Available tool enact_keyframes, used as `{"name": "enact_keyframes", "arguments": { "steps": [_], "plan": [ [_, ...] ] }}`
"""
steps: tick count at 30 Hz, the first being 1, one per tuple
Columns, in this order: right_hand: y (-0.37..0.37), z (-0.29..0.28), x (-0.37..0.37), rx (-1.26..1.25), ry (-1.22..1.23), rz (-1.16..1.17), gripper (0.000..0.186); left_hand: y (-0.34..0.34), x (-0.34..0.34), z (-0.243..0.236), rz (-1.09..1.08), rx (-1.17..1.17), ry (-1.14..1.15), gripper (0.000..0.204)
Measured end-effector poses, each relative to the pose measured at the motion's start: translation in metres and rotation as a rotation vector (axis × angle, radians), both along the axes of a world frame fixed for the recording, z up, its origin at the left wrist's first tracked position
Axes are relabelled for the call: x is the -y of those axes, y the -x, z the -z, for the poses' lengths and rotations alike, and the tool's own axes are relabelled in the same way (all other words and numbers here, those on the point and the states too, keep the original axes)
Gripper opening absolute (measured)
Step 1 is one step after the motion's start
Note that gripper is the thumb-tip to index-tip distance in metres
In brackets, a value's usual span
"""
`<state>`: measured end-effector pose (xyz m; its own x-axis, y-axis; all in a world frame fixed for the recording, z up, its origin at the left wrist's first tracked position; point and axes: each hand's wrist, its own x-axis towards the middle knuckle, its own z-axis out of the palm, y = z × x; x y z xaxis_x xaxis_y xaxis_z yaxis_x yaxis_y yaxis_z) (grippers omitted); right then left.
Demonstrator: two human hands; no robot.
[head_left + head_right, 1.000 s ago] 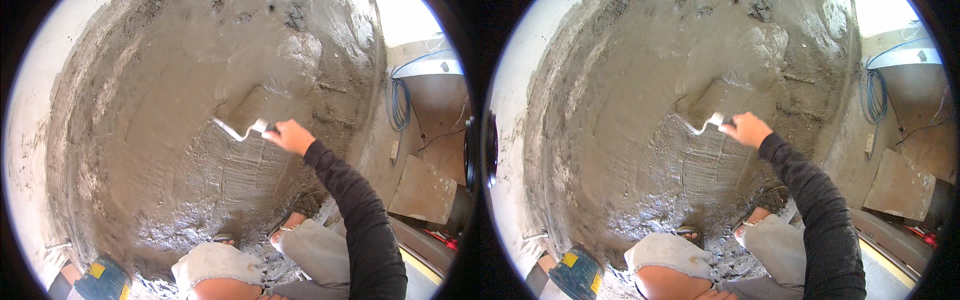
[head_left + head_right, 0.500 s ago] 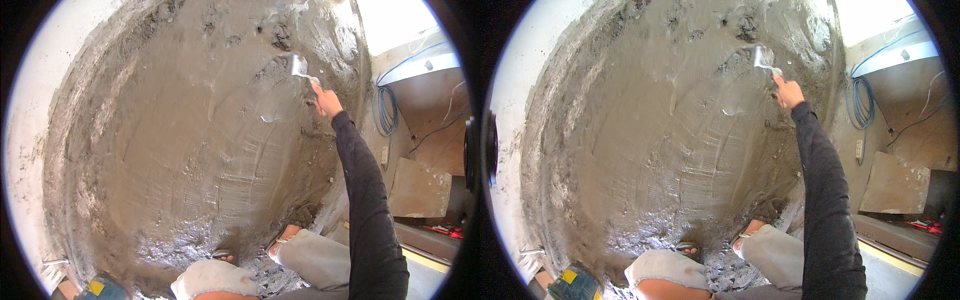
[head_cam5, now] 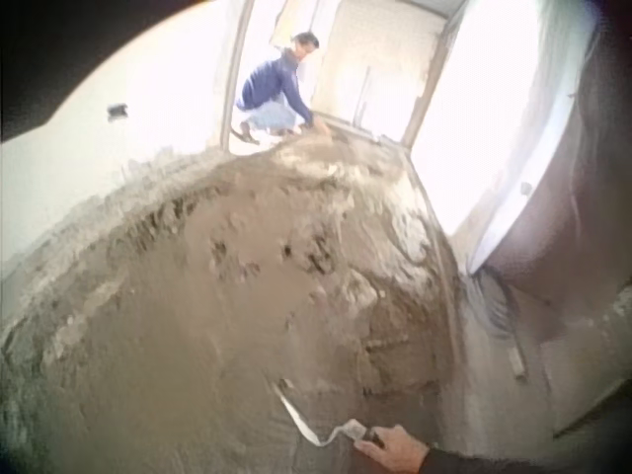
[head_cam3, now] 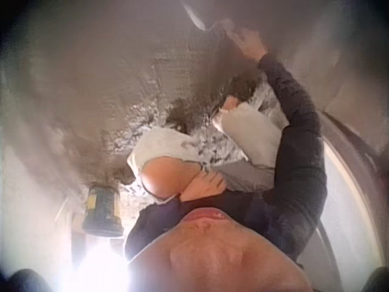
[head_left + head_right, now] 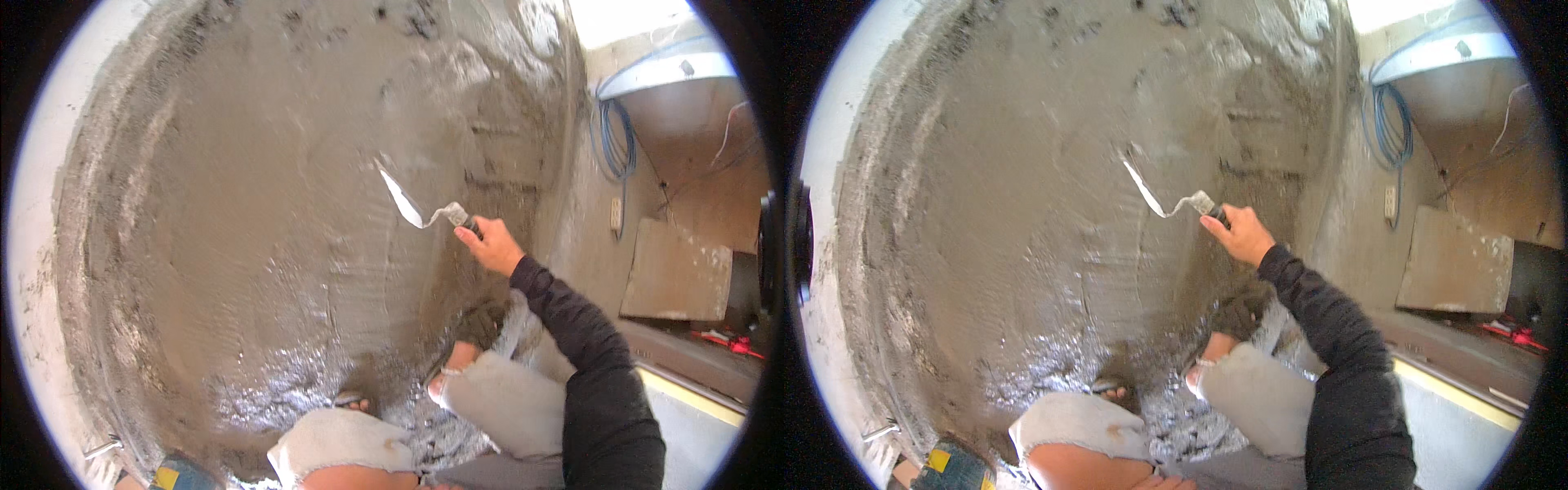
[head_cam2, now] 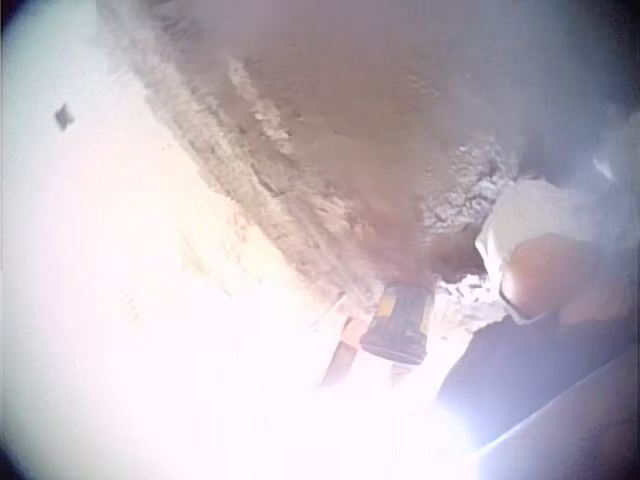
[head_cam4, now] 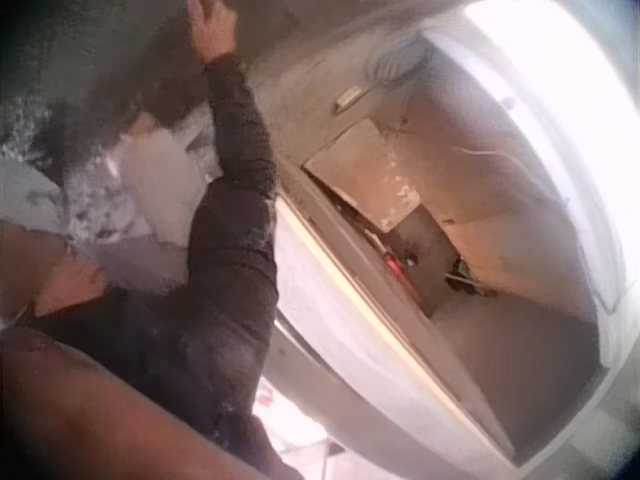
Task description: The person uses a trowel to smooth wet concrete on a floor. The person repeatedly spreads and levels the concrete surface with a trowel, moving across different areas of the floor.
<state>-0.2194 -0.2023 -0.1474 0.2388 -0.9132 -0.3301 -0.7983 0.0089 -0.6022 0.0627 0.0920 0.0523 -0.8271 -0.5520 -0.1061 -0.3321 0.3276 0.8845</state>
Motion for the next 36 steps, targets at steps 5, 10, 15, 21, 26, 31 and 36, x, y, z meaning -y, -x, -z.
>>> {"name": "enact_keyframes", "arguments": {
  "steps": [5,10,15,21,26,31,36],
  "plan": [
    [0.037,-0.032,-0.050,-0.267,-0.069,-0.705,0.055,0.003,0.004,0.007,-0.036,-0.060,0.099,0.019],
    [0.059,-0.008,-0.082,-0.362,-0.101,-0.803,0.056,0.006,0.011,0.006,-0.008,-0.090,0.036,0.018],
    [0.106,0.012,-0.018,-0.554,-0.088,-0.586,0.060,0.006,0.003,0.012,0.044,-0.041,0.103,0.017],
    [0.142,-0.023,0.077,-0.688,0.127,-0.118,0.065,0.005,0.008,0.011,0.065,-0.031,0.140,0.015],
    [0.100,-0.045,0.058,-0.496,0.023,-0.134,0.060,0.004,0.011,0.010,0.055,-0.025,0.116,0.015],
    [0.025,-0.014,-0.064,-0.439,-0.317,-0.647,0.062,0.003,0.018,0.003,0.051,-0.047,0.025,0.016],
    [0.036,0.012,-0.016,-0.423,-0.211,-0.514,0.067,0.003,0.013,0.002,0.024,-0.017,-0.027,0.016]
  ]
}}
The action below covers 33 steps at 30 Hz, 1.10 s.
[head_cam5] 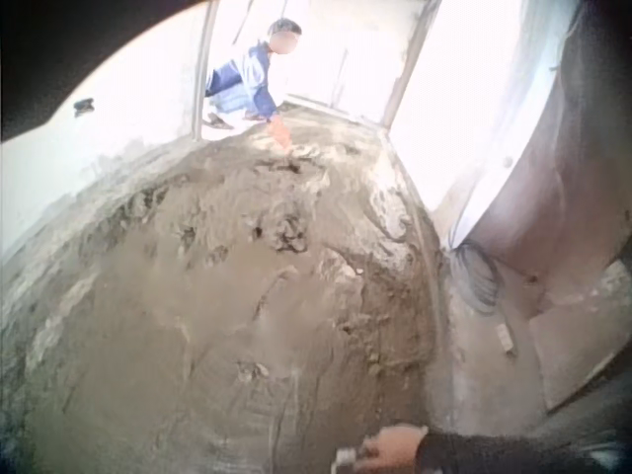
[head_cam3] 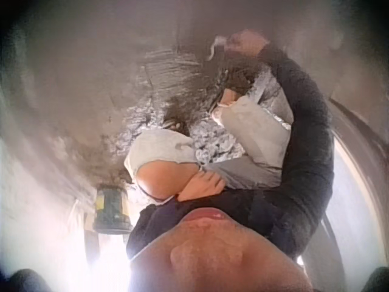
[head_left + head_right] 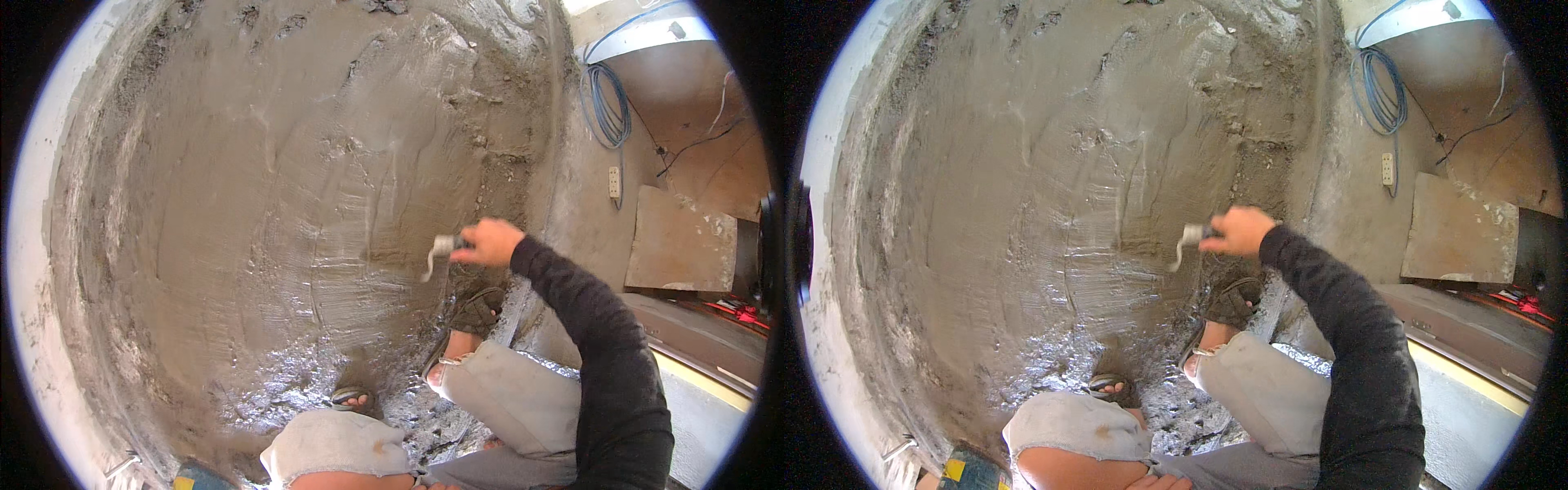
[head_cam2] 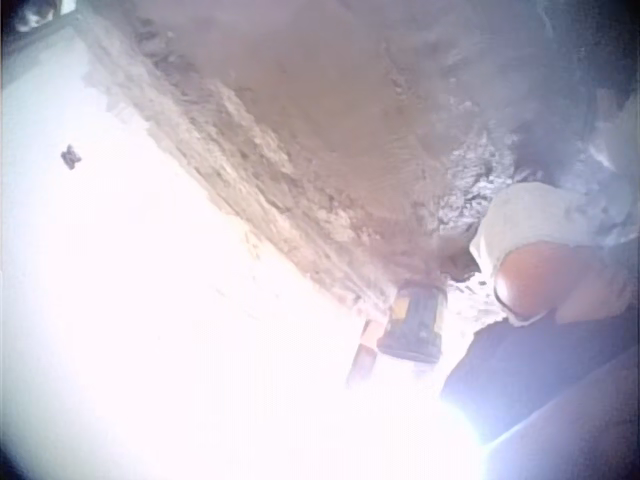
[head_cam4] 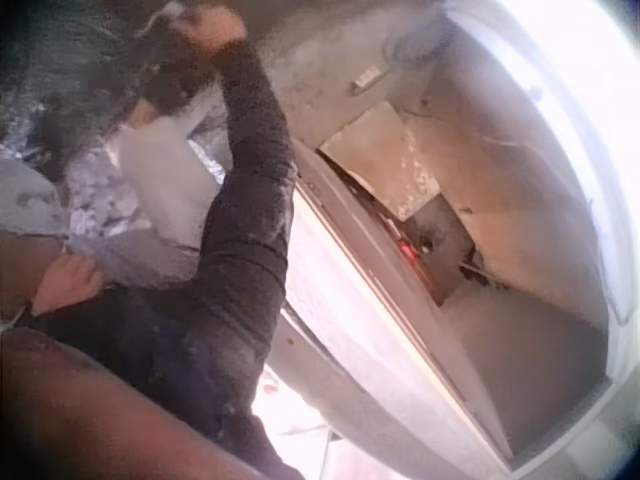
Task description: The person uses a trowel to smooth wet concrete on a floor. The person repeatedly spreads and levels the concrete surface with a trowel, moving across different areas of the floor.
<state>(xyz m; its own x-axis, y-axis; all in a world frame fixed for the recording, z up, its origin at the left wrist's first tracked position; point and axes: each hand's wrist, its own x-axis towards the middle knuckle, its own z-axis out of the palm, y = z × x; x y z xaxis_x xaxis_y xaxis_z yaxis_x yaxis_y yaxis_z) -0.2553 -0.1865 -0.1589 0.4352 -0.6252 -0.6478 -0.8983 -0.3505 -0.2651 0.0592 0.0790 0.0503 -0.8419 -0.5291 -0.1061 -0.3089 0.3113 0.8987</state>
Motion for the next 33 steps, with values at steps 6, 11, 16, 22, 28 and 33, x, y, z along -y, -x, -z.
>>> {"name": "enact_keyframes", "arguments": {
  "steps": [6,11,16,22,28,33],
  "plan": [
    [0.051,-0.013,0.095,-0.115,0.299,0.224,0.067,0.000,0.001,-0.004,0.015,0.006,-0.025,0.017],
    [0.039,-0.034,0.106,-0.041,0.443,0.232,0.065,0.000,-0.008,-0.003,0.004,0.057,-0.009,0.017],
    [-0.111,-0.038,0.001,0.150,-0.105,0.059,0.061,0.004,-0.010,0.001,-0.047,0.028,0.081,0.018],
    [-0.144,0.005,0.015,0.182,-0.027,0.026,0.067,0.006,-0.031,0.012,-0.080,0.033,0.140,0.019],
    [-0.074,0.001,0.120,0.066,0.209,0.267,0.075,0.000,-0.012,0.000,-0.100,0.073,0.053,0.018],
    [0.001,-0.005,0.176,-0.090,0.532,0.333,0.078,-0.003,-0.016,0.006,-0.071,0.051,0.083,0.017]
  ]
}}
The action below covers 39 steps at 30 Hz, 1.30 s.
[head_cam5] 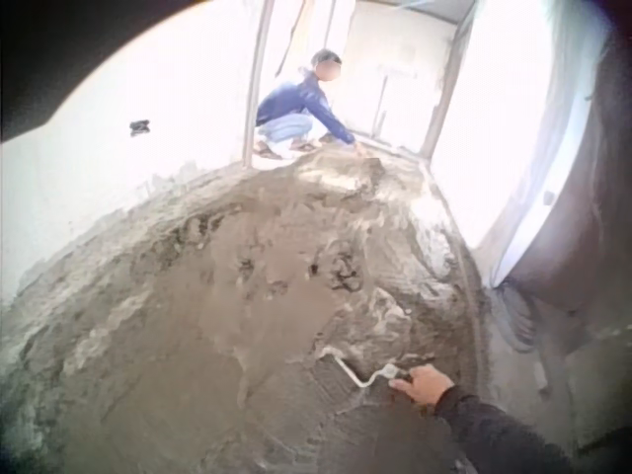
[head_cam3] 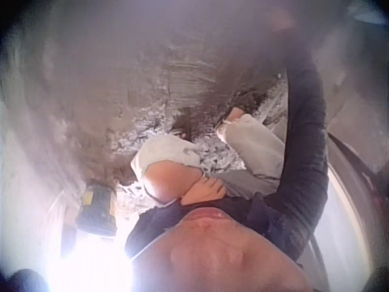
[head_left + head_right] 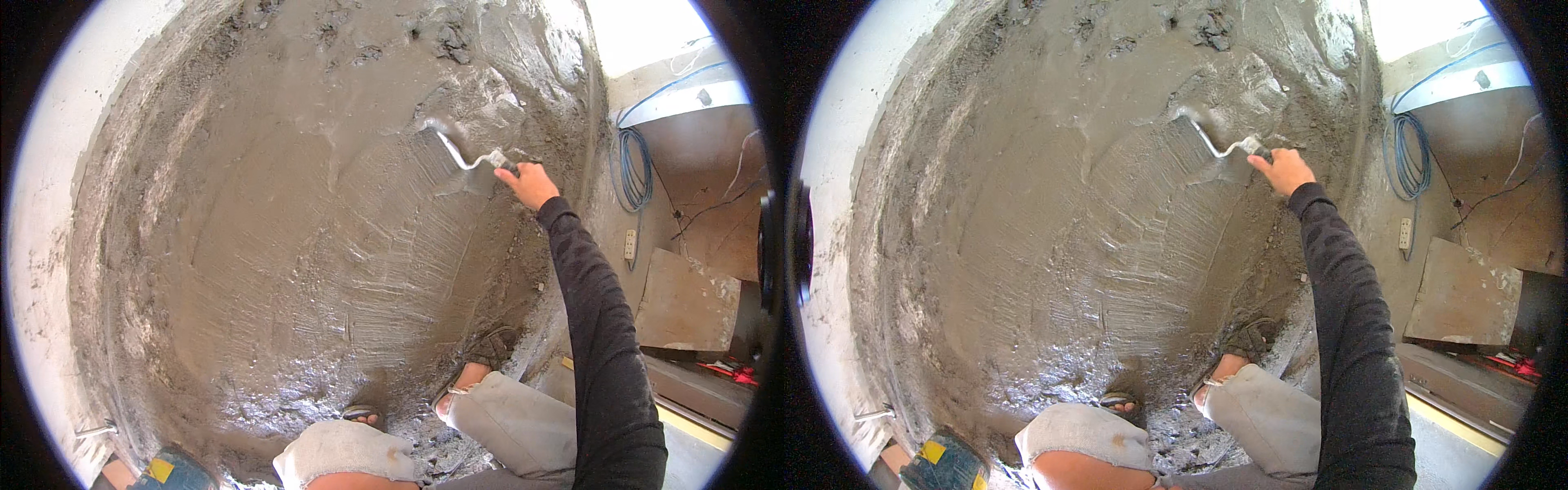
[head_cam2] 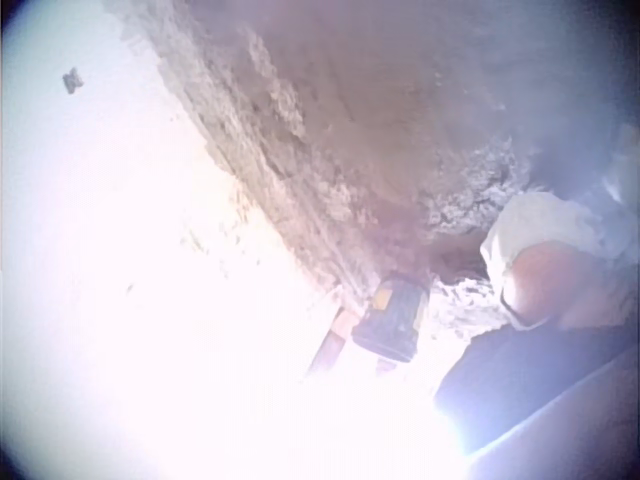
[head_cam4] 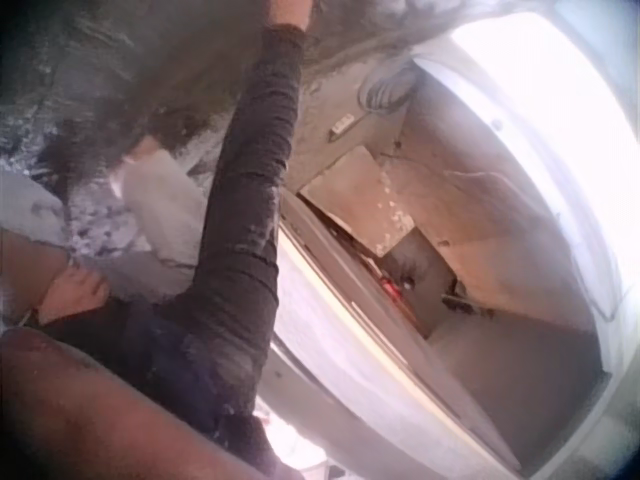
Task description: The person uses a trowel to smooth wet concrete on a floor. The person repeatedly spreads and levels the concrete surface with a trowel, moving across different areas of the floor.
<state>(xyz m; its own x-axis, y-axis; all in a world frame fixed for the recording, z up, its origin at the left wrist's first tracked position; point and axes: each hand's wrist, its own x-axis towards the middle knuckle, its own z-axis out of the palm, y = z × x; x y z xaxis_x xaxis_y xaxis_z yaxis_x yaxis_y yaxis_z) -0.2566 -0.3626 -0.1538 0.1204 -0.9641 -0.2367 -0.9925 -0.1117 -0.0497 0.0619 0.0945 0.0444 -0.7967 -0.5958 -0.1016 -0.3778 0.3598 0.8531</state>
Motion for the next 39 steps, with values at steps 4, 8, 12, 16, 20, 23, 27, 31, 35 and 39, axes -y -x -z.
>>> {"name": "enact_keyframes", "arguments": {
  "steps": [4,8,12,16,20,23,27,31,35,39],
  "plan": [
    [-0.016,-0.026,-0.013,0.289,-0.058,0.227,0.074,-0.006,0.007,-0.003,-0.004,-0.011,-0.049,0.018],
    [-0.030,-0.004,-0.079,0.540,0.045,0.226,0.069,-0.004,0.014,-0.005,0.070,-0.011,-0.049,0.019],
    [-0.044,0.013,-0.109,0.412,-0.283,0.173,0.078,-0.009,0.007,0.010,0.059,-0.132,0.152,0.019],
    [-0.015,0.008,-0.131,0.295,-0.232,0.170,0.072,-0.010,0.015,-0.001,0.209,-0.063,-0.036,0.021],
    [0.024,-0.054,-0.148,0.393,-0.176,0.159,0.060,-0.014,0.045,-0.004,0.280,-0.103,-0.118,0.025],
    [0.063,-0.107,-0.179,0.332,0.002,0.110,0.052,-0.017,0.065,-0.012,0.371,-0.117,-0.143,0.028],
    [0.090,-0.184,-0.231,0.322,0.052,0.440,0.045,-0.006,0.093,-0.028,0.449,-0.148,-0.129,0.024],
    [0.096,-0.248,-0.295,0.220,0.039,0.634,0.041,0.018,0.098,-0.012,0.543,-0.103,-0.100,0.029],
    [0.099,-0.283,-0.342,0.069,0.250,0.636,0.039,0.030,0.109,-0.001,0.545,-0.032,-0.129,0.027],
    [0.120,-0.307,-0.344,0.224,0.233,0.796,0.041,0.037,0.132,0.017,0.455,-0.056,-0.225,0.026]
  ]
}}
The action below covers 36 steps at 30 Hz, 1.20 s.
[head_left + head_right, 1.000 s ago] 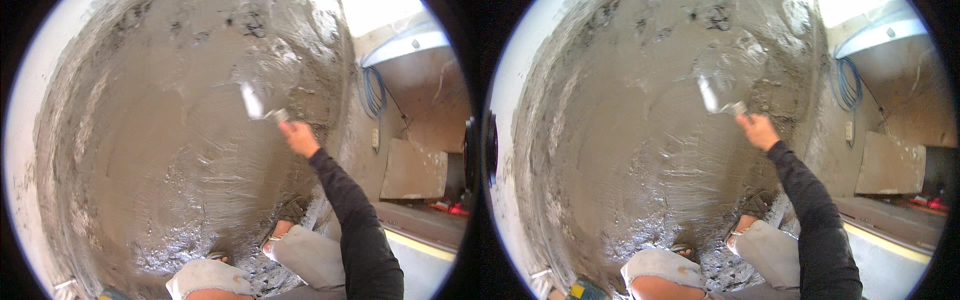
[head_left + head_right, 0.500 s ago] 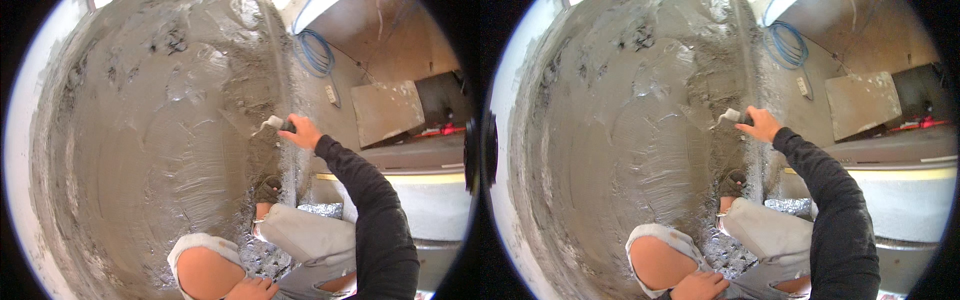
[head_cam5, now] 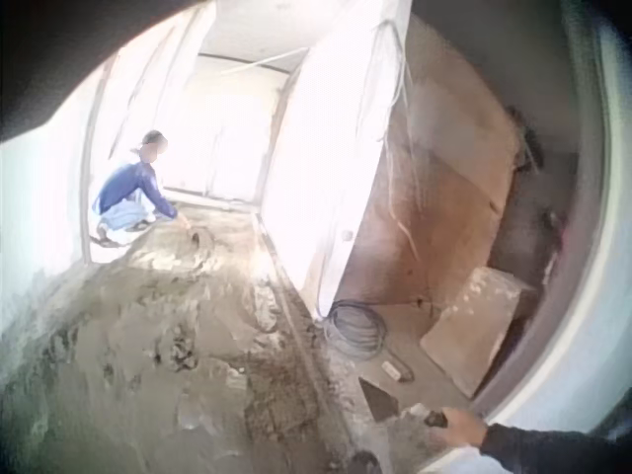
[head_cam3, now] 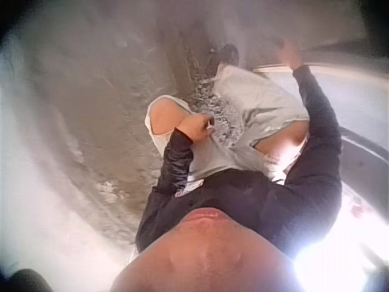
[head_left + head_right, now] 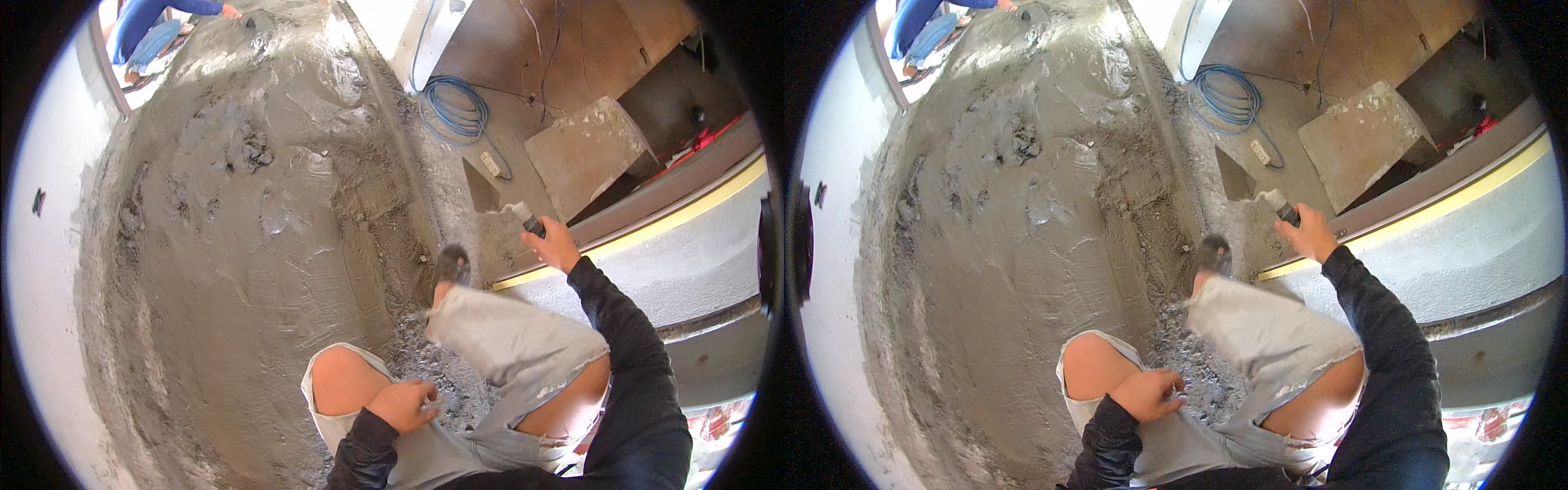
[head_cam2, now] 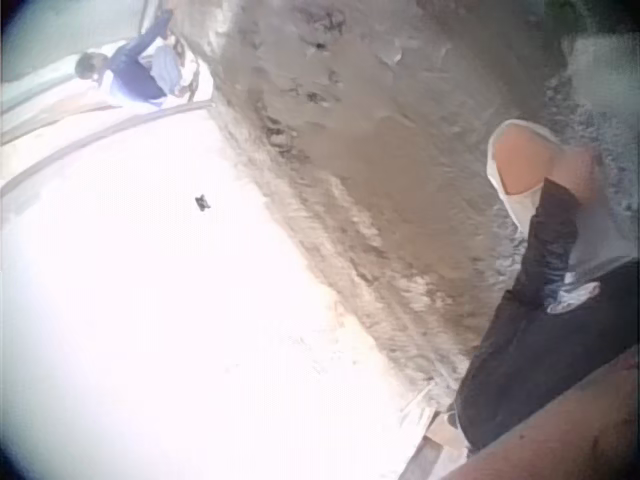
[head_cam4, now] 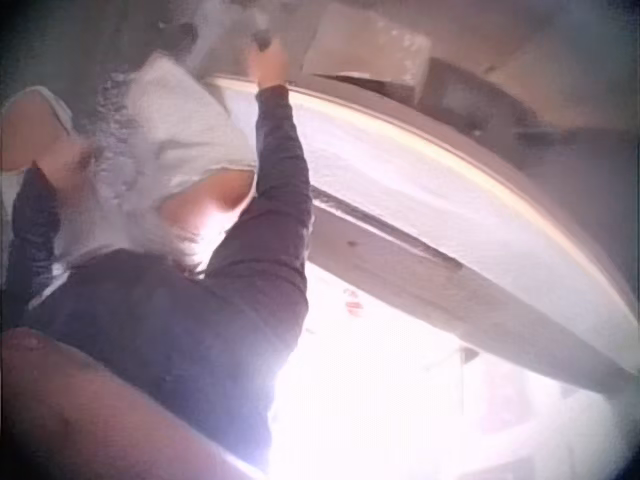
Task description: The person uses a trowel to smooth wet concrete on a floor. The person repeatedly spreads and levels the concrete surface with a trowel, moving across different areas of the floor.
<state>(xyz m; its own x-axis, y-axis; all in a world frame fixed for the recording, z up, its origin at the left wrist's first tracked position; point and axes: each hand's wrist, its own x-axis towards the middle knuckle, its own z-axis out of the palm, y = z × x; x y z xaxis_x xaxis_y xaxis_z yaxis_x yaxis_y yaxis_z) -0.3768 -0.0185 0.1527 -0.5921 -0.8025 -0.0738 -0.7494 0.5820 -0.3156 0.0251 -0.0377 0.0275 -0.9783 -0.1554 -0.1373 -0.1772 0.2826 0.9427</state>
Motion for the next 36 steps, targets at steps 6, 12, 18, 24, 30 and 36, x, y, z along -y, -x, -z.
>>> {"name": "enact_keyframes", "arguments": {
  "steps": [6,12,18,24,30,36],
  "plan": [
    [0.042,0.021,0.047,0.446,0.184,0.201,0.029,0.039,0.046,0.015,-0.132,0.139,-0.039,0.022],
    [0.156,0.051,0.210,0.926,-0.111,0.209,0.030,0.067,0.082,0.037,-0.348,0.194,-0.198,0.025],
    [0.236,0.144,0.300,0.750,-0.328,0.078,0.037,0.152,0.176,-0.046,-0.246,0.572,-0.116,0.027],
    [0.235,0.194,0.216,0.804,-0.131,0.219,0.039,0.240,0.280,-0.052,-0.489,0.518,-0.089,0.014],
    [0.211,0.134,0.167,0.990,-0.228,0.347,0.051,0.340,0.331,-0.125,-0.589,0.692,-0.274,0.012],
    [0.194,0.057,0.222,0.990,-0.109,0.240,0.053,0.432,0.330,-0.157,-0.473,0.803,-0.356,0.036]
  ]
}}
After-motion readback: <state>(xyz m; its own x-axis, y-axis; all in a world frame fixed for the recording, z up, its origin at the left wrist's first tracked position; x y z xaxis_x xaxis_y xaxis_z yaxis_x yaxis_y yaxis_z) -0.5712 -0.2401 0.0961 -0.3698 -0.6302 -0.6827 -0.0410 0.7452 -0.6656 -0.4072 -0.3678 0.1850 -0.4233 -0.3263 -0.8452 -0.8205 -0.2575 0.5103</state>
